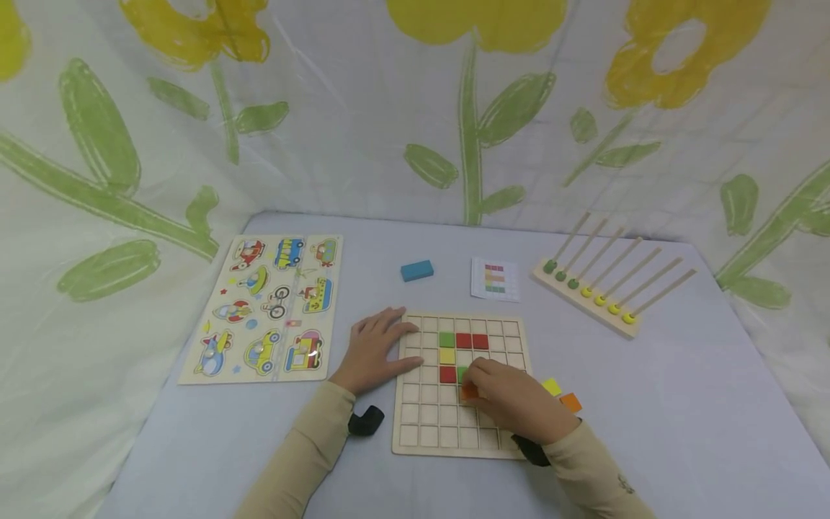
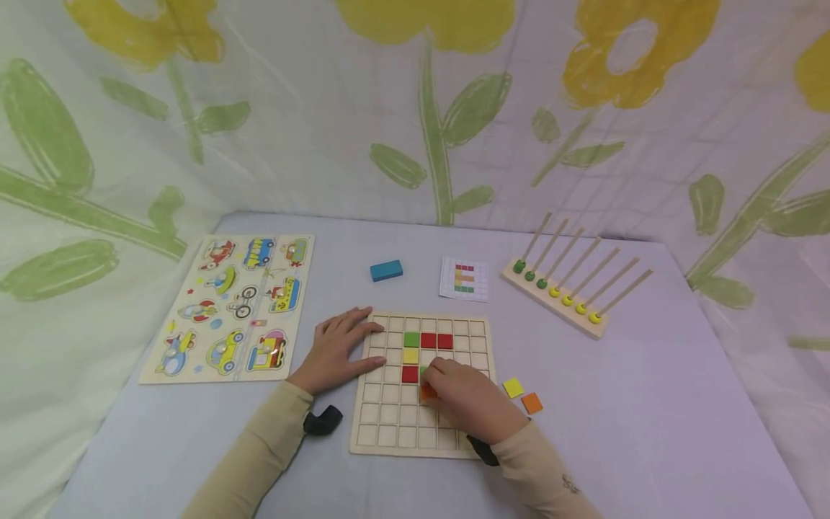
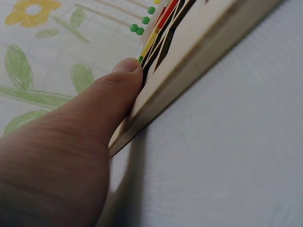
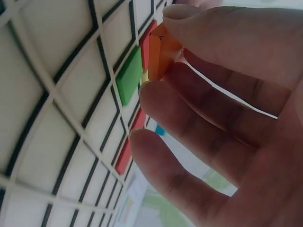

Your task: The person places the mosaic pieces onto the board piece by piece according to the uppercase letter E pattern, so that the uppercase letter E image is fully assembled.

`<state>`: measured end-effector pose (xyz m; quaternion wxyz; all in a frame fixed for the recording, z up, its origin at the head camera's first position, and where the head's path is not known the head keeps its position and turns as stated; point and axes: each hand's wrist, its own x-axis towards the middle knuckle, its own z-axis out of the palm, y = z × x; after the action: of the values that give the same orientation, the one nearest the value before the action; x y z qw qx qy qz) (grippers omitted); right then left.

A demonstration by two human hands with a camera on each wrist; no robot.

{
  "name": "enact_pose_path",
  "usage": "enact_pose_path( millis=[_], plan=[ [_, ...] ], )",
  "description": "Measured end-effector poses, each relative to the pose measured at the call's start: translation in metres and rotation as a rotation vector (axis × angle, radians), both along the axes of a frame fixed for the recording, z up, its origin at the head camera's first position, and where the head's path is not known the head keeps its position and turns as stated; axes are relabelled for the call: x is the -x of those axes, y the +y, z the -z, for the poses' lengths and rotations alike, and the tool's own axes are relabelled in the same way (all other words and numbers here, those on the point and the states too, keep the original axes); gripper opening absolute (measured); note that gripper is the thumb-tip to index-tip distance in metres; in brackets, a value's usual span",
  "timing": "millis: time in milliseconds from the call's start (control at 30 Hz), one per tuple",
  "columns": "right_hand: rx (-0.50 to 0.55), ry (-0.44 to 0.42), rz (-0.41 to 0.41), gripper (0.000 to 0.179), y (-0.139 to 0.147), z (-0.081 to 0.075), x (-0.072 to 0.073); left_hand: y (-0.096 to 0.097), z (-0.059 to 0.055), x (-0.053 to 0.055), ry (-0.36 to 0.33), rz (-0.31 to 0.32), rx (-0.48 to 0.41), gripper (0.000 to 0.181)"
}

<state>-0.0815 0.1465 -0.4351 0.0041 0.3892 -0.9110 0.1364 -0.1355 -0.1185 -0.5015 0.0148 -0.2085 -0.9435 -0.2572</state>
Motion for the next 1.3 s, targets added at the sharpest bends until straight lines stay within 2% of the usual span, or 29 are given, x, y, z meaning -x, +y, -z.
enact_pose_path(
  millis=[200,400,533,800,1067,1300],
  plan=[
    [-0.047,0.028,0.017,0.019,-0.003,0.005,0.003,0.001,-0.001,0.001,0.0,-0.004,0.002,0.056],
    [-0.037,0.027,0.088,0.018,0.011,0.012,0.009,0.0,0.002,0.002,0.001,-0.004,0.016,0.057],
    [-0.029,0.012,0.103,0.017,0.02,0.016,0.014,0.0,0.002,0.003,-0.002,-0.003,0.02,0.058],
    [-0.001,-0.047,0.081,0.016,0.023,0.017,0.02,-0.001,0.002,0.002,-0.006,-0.005,0.021,0.057],
    [0.027,0.014,0.03,0.017,0.022,0.017,0.022,0.0,0.002,0.002,-0.016,-0.005,0.013,0.058],
    [0.033,0.016,0.033,0.019,0.023,0.018,0.022,0.0,0.001,0.001,-0.013,-0.002,0.006,0.057]
  ],
)
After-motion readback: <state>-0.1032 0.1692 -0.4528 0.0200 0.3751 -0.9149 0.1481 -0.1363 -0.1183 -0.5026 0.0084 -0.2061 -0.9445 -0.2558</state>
